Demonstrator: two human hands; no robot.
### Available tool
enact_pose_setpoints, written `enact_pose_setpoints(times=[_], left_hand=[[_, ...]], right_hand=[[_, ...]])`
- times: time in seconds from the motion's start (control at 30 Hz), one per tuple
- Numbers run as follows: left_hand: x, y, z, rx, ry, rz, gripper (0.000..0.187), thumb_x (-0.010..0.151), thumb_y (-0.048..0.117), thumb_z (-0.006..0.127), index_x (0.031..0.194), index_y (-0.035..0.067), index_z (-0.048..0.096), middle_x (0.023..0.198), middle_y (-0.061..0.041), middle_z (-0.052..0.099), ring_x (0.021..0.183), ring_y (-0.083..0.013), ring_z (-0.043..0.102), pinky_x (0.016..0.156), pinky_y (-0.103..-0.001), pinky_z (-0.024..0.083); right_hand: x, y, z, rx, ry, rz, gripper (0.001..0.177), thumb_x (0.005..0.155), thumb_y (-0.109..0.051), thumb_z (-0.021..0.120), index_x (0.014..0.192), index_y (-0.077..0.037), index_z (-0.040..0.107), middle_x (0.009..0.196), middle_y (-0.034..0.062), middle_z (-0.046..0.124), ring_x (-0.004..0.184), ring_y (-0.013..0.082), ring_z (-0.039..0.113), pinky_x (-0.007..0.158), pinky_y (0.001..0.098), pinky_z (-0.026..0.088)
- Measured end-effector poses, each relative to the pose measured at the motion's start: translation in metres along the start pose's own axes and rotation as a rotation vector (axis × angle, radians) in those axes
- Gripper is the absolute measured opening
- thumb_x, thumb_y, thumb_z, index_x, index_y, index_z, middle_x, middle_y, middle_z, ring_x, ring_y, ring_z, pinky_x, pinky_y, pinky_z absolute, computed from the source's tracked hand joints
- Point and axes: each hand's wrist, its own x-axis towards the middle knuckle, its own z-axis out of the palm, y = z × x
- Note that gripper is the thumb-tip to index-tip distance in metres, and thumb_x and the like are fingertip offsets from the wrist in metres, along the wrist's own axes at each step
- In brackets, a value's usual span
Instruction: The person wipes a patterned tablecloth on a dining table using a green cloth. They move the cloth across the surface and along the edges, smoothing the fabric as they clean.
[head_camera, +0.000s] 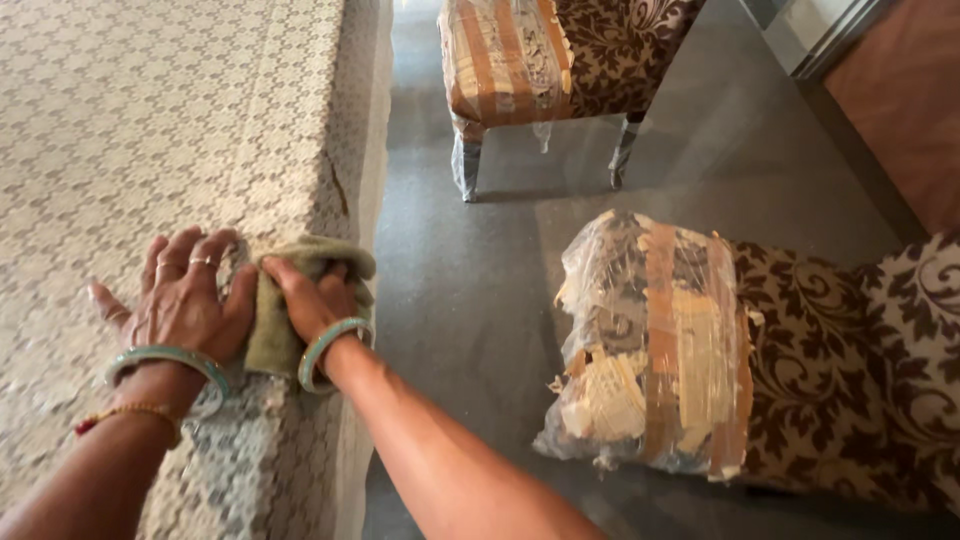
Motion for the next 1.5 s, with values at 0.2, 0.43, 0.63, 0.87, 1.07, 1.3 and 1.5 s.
enact_pose_setpoints(times=[0.2,0.43,0.63,0.87,1.07,1.3,1.5], left_hand=[[0.077,0.014,0.017,-0.011,-0.071,0.003,0.063,0.092,0.061,0.047,0.149,0.035,0.046,0.166,-0.003,0.029,0.155,-0.0276,0.016,0.115,-0.075,-0.003],[0.116,0.02,0.017,0.019,-0.044,0.064,0.068,0.087,0.062,0.052,0.149,0.034,0.047,0.158,-0.009,0.036,0.147,-0.0334,0.03,0.115,-0.074,-0.001],[0.113,0.023,0.015,-0.039,-0.024,0.062,0.066,0.09,0.064,0.051,0.147,0.032,0.051,0.152,-0.012,0.04,0.141,-0.033,0.041,0.12,-0.069,0.007],[0.118,0.02,0.013,-0.056,0.009,0.124,0.072,0.087,0.066,0.051,0.15,0.031,0.046,0.162,-0.008,0.032,0.149,-0.0317,0.027,0.115,-0.067,0.008],[0.118,0.018,0.012,-0.079,-0.026,0.108,0.072,0.088,0.064,0.049,0.153,0.033,0.042,0.163,-0.001,0.035,0.152,-0.0254,0.026,0.116,-0.067,0.008],[0.117,0.017,0.012,-0.1,-0.008,0.107,0.073,0.088,0.064,0.051,0.152,0.03,0.043,0.16,-0.001,0.04,0.151,-0.025,0.027,0.115,-0.068,0.01],[0.119,0.018,0.011,-0.109,-0.014,0.1,0.073,0.088,0.064,0.049,0.152,0.031,0.043,0.16,-0.001,0.04,0.15,-0.0243,0.029,0.116,-0.068,0.008]], right_hand=[[0.07,-0.029,-0.004,-0.002,0.049,-0.091,0.111,0.061,-0.06,0.077,0.15,-0.001,0.045,0.142,0.0226,0.058,0.124,0.0338,0.062,0.1,0.0399,0.052],[0.097,-0.03,0.003,0.267,0.061,-0.238,0.102,0.06,-0.053,0.08,0.142,0.001,0.054,0.135,0.0205,0.064,0.12,0.033,0.067,0.096,0.0401,0.057],[0.097,-0.024,0.003,0.178,0.033,-0.177,0.109,0.068,-0.06,0.074,0.157,-0.009,0.036,0.151,0.0203,0.043,0.136,0.0323,0.05,0.109,0.0402,0.045],[0.06,0.01,-0.001,0.122,-0.089,-0.201,0.108,0.082,-0.076,0.054,0.158,-0.002,0.029,0.157,0.0204,0.038,0.145,0.0326,0.041,0.117,0.0413,0.035],[0.041,0.017,-0.001,0.156,-0.092,-0.15,0.099,0.089,-0.068,0.058,0.156,0.0,0.031,0.159,0.0189,0.037,0.145,0.0303,0.038,0.119,0.0399,0.031],[0.063,-0.023,0.003,0.492,-0.028,-0.062,0.091,0.081,-0.057,0.065,0.151,-0.01,0.028,0.146,0.0151,0.048,0.131,0.0241,0.053,0.105,0.0358,0.05],[0.131,-0.049,0.01,0.437,0.112,-0.169,0.087,0.08,-0.063,0.064,0.143,-0.005,0.043,0.136,0.0201,0.06,0.116,0.0275,0.065,0.094,0.037,0.056]])
